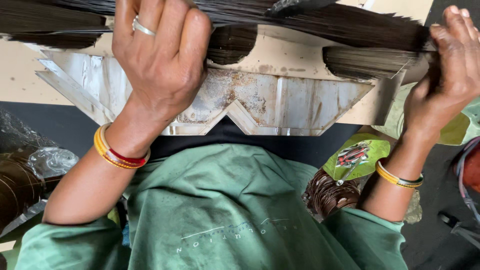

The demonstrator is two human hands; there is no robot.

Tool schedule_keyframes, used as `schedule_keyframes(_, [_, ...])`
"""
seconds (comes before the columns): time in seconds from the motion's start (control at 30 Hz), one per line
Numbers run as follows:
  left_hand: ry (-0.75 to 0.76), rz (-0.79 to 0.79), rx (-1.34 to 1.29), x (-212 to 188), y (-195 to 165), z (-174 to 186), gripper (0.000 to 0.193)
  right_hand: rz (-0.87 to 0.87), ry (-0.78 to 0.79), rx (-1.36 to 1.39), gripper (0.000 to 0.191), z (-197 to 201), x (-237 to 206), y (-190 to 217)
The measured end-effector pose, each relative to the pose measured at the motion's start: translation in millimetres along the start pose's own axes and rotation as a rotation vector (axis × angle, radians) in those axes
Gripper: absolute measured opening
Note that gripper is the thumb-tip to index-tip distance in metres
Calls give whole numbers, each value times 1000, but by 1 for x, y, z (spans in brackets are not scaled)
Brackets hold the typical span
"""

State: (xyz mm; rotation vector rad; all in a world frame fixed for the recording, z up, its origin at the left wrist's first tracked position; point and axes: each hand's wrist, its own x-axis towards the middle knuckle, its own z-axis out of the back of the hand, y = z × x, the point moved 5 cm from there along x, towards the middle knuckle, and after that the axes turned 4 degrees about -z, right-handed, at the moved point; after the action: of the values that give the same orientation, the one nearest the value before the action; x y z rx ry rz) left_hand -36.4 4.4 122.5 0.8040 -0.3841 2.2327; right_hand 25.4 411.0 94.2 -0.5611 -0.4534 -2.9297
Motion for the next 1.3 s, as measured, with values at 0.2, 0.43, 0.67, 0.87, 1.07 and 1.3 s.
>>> schedule_keyframes(0.2, [-48,-18,35,7,4,-8,12,-21,23,-30,39,-4,2,-5])
schedule_keyframes(0.43, [-112,4,18,-1,5,-18,10,3,-21,-93,34,-3,0,-3])
schedule_keyframes(0.67, [33,-37,-97,-2,18,-5,11,50,17,-17,34,9,13,24])
schedule_keyframes(0.87, [8,-80,-62,-4,19,11,23,294,134,-151,26,38,43,84])
schedule_keyframes(1.07, [15,41,4,-2,15,1,17,234,50,265,48,24,65,147])
schedule_keyframes(1.3, [66,48,-77,5,13,-5,32,315,-59,194,23,-31,90,177])
